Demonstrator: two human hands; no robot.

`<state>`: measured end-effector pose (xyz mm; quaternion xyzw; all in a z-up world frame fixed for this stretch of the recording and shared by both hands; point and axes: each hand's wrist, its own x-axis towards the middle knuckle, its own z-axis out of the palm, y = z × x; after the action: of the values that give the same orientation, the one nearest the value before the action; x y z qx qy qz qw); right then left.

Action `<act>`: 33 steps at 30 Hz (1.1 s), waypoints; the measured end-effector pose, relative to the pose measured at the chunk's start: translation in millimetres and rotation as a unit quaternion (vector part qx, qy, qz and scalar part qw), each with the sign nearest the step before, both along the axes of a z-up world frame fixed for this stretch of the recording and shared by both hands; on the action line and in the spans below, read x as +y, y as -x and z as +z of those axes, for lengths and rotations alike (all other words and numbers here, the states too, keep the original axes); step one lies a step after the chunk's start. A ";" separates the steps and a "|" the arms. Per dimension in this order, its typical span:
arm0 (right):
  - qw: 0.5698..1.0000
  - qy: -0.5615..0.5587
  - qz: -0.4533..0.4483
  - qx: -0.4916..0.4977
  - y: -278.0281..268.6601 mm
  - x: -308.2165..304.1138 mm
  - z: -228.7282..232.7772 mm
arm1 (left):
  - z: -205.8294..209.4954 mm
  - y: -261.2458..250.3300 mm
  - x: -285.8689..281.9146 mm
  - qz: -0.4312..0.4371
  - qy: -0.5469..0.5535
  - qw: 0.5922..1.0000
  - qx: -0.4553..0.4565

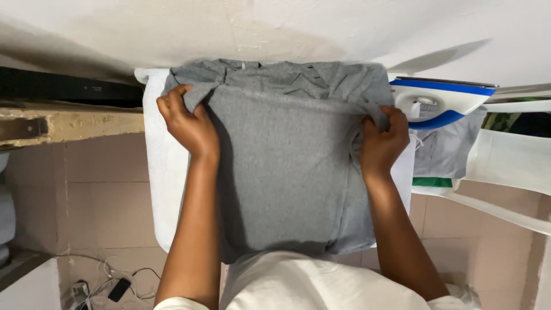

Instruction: Ironing a gray shirt on a flat white surface.

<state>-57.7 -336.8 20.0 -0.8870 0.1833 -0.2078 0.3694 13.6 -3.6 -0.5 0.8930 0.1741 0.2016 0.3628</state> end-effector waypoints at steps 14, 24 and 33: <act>0.993 0.038 0.110 0.035 38.9 5.5 -16.8 | -11.8 81.3 10.8 -0.084 0.084 0.993 -0.006; 0.989 0.011 0.003 0.147 163.8 -9.0 -19.6 | -16.7 212.8 56.9 -0.031 -0.037 0.988 0.147; 0.912 0.104 -0.129 0.374 243.7 -10.2 -54.5 | -15.7 249.2 101.1 -0.017 -0.008 0.910 0.414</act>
<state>-301.3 -347.0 -34.5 -0.9021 0.3979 0.0756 0.1491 -235.6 97.5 -16.2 0.9019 0.2915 -0.1910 0.2550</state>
